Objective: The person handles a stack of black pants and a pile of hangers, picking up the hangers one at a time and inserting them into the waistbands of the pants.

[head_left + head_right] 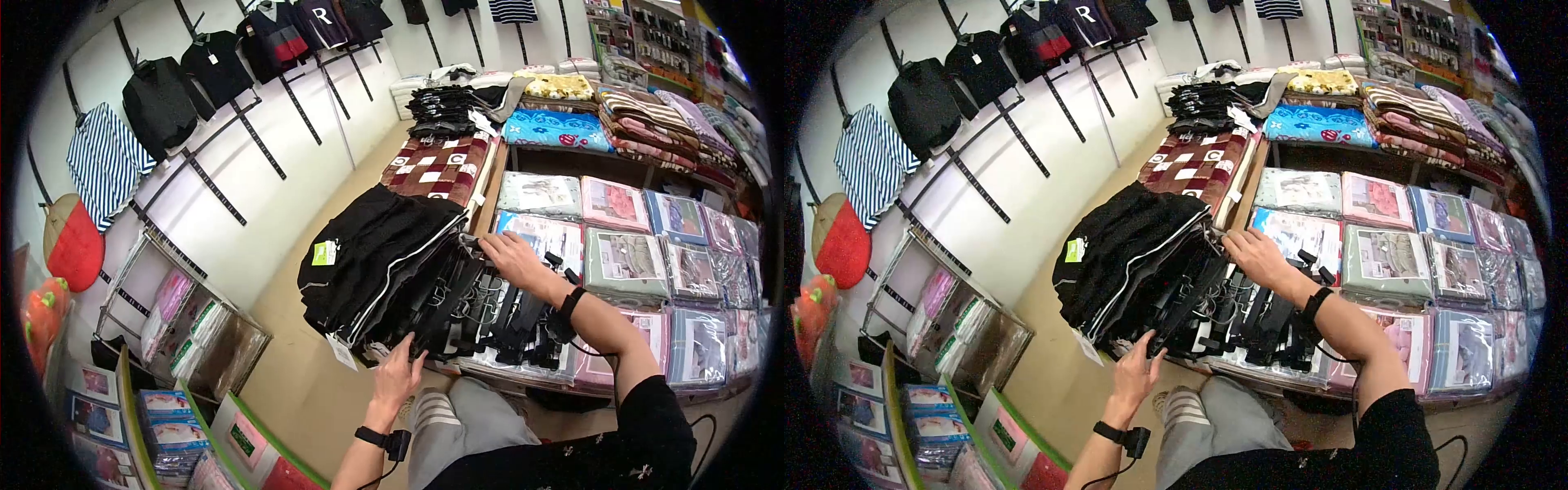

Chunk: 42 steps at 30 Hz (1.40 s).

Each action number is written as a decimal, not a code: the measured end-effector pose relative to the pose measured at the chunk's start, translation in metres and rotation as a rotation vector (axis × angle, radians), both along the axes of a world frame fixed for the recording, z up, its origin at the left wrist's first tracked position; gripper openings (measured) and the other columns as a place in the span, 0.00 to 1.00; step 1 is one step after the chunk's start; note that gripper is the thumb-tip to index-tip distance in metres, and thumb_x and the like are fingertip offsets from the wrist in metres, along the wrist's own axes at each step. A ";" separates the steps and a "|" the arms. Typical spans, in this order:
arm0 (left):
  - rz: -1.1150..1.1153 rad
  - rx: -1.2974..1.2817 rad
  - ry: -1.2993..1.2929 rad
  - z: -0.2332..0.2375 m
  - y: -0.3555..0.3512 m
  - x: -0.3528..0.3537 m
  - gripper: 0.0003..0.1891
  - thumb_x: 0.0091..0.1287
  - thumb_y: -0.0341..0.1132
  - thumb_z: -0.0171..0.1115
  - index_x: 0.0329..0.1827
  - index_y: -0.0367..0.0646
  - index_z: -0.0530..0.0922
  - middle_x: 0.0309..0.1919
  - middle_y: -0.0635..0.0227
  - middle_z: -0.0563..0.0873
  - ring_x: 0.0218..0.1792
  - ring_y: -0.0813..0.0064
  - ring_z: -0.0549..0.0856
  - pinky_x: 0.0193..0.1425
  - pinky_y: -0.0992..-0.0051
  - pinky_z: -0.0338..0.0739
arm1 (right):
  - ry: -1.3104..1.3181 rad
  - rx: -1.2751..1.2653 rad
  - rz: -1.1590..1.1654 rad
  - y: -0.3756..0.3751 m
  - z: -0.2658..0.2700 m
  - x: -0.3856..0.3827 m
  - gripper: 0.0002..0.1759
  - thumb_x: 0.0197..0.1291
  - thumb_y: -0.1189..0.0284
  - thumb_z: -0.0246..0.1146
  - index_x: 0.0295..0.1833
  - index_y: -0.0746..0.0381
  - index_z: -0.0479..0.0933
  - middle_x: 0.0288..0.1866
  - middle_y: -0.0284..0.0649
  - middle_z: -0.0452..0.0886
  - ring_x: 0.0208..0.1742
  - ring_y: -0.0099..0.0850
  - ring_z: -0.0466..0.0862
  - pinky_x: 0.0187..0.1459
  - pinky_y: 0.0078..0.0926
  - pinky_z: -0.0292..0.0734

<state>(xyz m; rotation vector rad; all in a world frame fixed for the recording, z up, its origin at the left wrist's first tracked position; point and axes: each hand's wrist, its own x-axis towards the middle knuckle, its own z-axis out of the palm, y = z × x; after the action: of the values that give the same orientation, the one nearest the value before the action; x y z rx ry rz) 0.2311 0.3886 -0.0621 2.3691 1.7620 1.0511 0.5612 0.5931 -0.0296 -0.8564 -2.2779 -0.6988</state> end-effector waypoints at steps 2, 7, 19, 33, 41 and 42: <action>-0.058 -0.018 -0.037 0.007 -0.013 0.017 0.27 0.75 0.39 0.74 0.72 0.37 0.79 0.57 0.47 0.92 0.54 0.46 0.93 0.56 0.57 0.90 | 0.161 -0.209 -0.091 -0.031 -0.008 0.020 0.32 0.64 0.76 0.67 0.74 0.68 0.73 0.70 0.51 0.82 0.65 0.46 0.87 0.63 0.42 0.84; -0.162 -0.105 -0.189 0.003 -0.032 0.054 0.26 0.74 0.38 0.75 0.70 0.37 0.80 0.58 0.50 0.92 0.55 0.49 0.93 0.57 0.59 0.90 | 1.038 -0.698 -0.272 -0.136 -0.049 0.048 0.47 0.65 0.72 0.76 0.85 0.70 0.61 0.80 0.57 0.72 0.71 0.48 0.84 0.67 0.40 0.85; -0.665 -0.448 0.013 -0.039 -0.087 0.118 0.32 0.72 0.43 0.77 0.77 0.44 0.79 0.61 0.49 0.91 0.53 0.47 0.92 0.55 0.57 0.89 | 1.802 -1.340 -0.168 -0.287 -0.111 0.022 0.16 0.78 0.68 0.70 0.62 0.65 0.81 0.53 0.35 0.88 0.50 0.23 0.86 0.46 0.25 0.84; 0.001 -0.852 -0.200 -0.051 -0.131 0.002 0.27 0.74 0.44 0.75 0.70 0.38 0.84 0.63 0.47 0.91 0.65 0.45 0.89 0.68 0.56 0.84 | 1.781 -1.392 -0.143 -0.159 -0.135 0.092 0.28 0.71 0.62 0.77 0.68 0.66 0.79 0.51 0.34 0.88 0.45 0.24 0.86 0.41 0.27 0.83; 0.041 -0.694 -0.297 -0.083 -0.145 -0.032 0.24 0.74 0.40 0.75 0.68 0.37 0.86 0.62 0.45 0.91 0.64 0.45 0.90 0.68 0.56 0.84 | 1.500 -1.192 -0.511 -0.155 -0.165 0.070 0.24 0.73 0.58 0.74 0.51 0.73 0.88 0.37 0.46 0.92 0.34 0.34 0.90 0.37 0.35 0.87; 0.054 -0.691 -0.267 -0.077 -0.141 -0.035 0.24 0.73 0.40 0.75 0.68 0.37 0.86 0.62 0.44 0.91 0.64 0.45 0.90 0.68 0.56 0.84 | 1.310 -1.132 -0.588 -0.159 -0.164 0.069 0.24 0.72 0.57 0.74 0.50 0.72 0.88 0.37 0.48 0.92 0.35 0.38 0.91 0.39 0.38 0.87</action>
<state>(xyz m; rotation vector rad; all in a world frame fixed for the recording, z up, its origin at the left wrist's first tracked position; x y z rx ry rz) 0.1963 0.2474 -0.1392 1.6912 1.7231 0.5810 0.6307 0.4341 -0.1935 -1.7647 -0.9929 0.9086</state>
